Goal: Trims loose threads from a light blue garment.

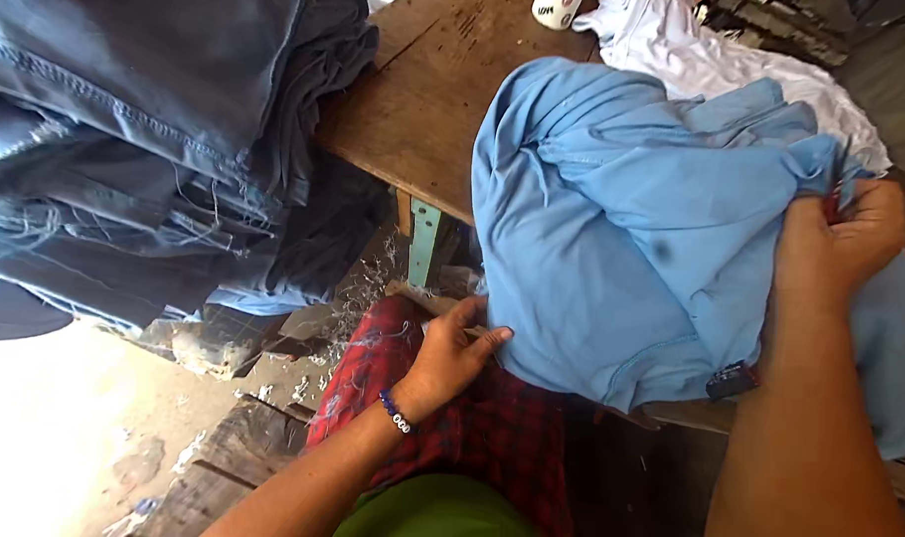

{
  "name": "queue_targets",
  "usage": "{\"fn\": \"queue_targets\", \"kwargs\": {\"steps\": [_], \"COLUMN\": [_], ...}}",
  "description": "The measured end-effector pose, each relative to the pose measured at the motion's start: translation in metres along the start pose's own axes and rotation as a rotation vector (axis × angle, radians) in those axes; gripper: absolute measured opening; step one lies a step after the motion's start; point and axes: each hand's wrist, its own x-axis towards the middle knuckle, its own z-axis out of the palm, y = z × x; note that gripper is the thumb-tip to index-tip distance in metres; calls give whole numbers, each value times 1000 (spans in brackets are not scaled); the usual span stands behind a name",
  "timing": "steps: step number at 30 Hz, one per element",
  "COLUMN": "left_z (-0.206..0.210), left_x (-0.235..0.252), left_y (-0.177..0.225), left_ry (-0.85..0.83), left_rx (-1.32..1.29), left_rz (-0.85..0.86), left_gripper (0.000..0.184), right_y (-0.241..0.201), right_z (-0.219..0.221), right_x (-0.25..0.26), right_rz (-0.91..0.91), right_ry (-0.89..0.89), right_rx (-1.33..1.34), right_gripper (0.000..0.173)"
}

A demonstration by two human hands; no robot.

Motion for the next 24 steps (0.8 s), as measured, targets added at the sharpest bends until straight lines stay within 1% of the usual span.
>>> {"fn": "queue_targets", "kwargs": {"steps": [1,3,4,5,6,7,8,10,11,12,13,14,15,16,17,18,20,22,24], "left_z": [3,3,3,4,5,7,10,17,21,24,27,29,31,33,33,33,32,35,39], "left_x": [-8,-20,-25,-30,-34,-38,-40,-39,-38,-36,-35,-35,-35,-36,-37,-39,-42,-45,-46], "left_y": [-2,-1,1,5,9,15,22,39,49,58,66,72,75,74,70,65,55,46,41], "left_ry": [17,57,85,115,147,175,197,217,206,181,151,124,105,104,125,158,208,220,197], "left_rx": [-1,-51,-96,-137,-170,-205,-243,-319,-360,-403,-445,-490,-535,-564,-569,-559,-510,-451,-412], "left_rz": [-12,-9,3,28,59,91,122,152,151,145,135,129,138,159,173,165,108,84,129], "left_gripper": [12,11,11,10,10,10,9,9,9,8,6,4,3,4,5,6,5,10,17], "right_y": [5,16,20,15,0,-20,-39,-64,-71,-75,-76,-75,-73,-73,-73,-74,-78,-78,-77], "right_z": [-4,-20,-28,-36,-45,-53,-58,-58,-51,-41,-31,-22,-17,-16,-16,-18,-23,-25,-27], "right_x": [2,-3,-11,-24,-40,-63,-90,-143,-165,-185,-201,-209,-213,-212,-208,-204,-198,-196,-198], "right_rz": [-10,1,13,18,4,-37,-113,-327,-385,-397,-383,-353,-298,-215,-107,9,167,234,264], "right_ry": [-8,-17,26,84,102,57,-37,-301,-406,-466,-477,-445,-387,-335,-288,-250,-211,-214,-238], "right_rx": [111,355,437,495,545,596,639,608,596,606,631,666,710,770,863,969,1135,1211,1246], "right_gripper": [42,39,32,23,13,11,15,36,51,59,57,44,26,12,10,11,12,14,15]}}
